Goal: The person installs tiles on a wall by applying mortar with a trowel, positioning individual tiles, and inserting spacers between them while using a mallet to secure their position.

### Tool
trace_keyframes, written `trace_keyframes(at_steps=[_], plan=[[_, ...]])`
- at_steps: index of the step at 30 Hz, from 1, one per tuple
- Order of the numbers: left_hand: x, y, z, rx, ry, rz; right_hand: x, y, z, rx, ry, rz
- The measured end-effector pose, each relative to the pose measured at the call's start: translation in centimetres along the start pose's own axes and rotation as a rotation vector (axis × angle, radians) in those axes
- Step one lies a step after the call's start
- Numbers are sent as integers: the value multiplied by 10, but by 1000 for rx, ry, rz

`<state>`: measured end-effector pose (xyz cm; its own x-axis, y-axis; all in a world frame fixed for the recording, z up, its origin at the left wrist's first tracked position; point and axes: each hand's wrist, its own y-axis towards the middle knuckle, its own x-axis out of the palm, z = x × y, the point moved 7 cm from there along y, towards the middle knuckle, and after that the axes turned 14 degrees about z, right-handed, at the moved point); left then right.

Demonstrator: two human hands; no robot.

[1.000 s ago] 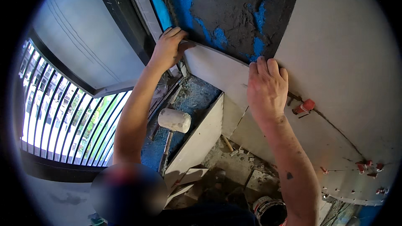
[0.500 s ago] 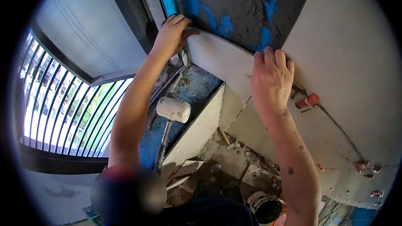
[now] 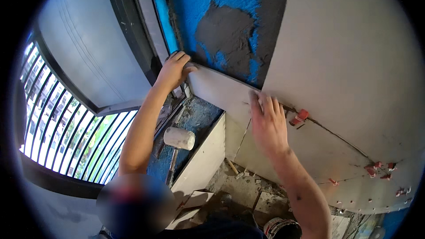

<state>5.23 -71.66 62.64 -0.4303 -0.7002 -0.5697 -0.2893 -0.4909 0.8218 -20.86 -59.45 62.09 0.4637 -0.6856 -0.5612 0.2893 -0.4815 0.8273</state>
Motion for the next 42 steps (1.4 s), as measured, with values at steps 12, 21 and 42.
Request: trace_keyframes(at_steps=[12,21,42], plan=[[-1,9,16,-142,185,-17,-56,-417,87,1233,30,-796],[17,16,25,-102,150,65,-104,-711,62,955,-76,-1521],[9,6,21,-80,222,40,-103,-615,71,2047,24,-736]])
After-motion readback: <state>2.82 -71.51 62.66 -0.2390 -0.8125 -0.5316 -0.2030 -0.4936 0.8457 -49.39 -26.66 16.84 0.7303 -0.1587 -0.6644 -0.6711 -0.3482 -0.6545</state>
